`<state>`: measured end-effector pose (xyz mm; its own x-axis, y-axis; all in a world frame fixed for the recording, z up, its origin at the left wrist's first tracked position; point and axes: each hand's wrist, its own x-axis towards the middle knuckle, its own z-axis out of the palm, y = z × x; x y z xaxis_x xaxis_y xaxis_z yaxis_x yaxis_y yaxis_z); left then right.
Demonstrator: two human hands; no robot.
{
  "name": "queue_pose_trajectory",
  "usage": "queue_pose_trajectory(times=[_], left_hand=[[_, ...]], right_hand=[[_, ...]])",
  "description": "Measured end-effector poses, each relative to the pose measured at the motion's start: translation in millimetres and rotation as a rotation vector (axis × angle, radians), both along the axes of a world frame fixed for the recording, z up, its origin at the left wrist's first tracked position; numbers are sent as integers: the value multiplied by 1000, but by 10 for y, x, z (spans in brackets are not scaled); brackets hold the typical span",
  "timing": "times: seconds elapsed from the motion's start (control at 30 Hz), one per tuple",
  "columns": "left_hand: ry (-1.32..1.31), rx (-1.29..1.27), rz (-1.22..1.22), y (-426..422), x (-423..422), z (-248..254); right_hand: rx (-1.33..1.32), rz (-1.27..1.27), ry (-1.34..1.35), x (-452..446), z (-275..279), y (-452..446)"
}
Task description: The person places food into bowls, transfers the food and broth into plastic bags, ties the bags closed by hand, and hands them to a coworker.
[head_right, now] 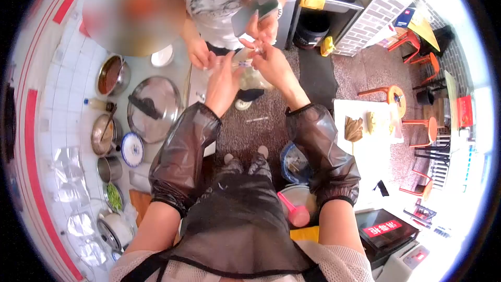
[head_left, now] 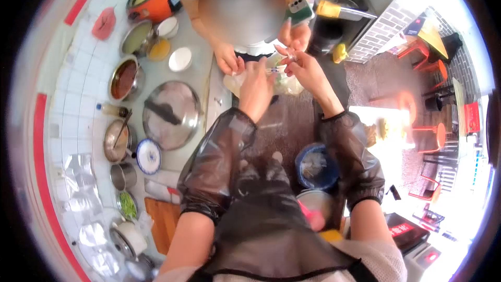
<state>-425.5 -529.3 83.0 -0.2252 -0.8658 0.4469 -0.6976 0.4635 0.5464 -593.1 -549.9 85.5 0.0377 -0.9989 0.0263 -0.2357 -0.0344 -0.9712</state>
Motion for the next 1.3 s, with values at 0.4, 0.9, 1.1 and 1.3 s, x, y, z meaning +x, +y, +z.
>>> queue_pose_trajectory(times=[0.4, 0.9, 1.1, 1.3], left_hand=[[-326, 31, -233, -509, 362, 944], [359, 933, 305, 1643, 484, -4123], [304, 823, 505, 1560, 730, -5195], [229, 697, 475, 1299, 628, -5618]], right_hand=[[-512, -447, 957, -450, -240, -527], [340, -269, 737, -492, -5366, 935], [195, 298, 1034, -53, -8219, 943], [58, 362, 1168, 120, -9717, 272]])
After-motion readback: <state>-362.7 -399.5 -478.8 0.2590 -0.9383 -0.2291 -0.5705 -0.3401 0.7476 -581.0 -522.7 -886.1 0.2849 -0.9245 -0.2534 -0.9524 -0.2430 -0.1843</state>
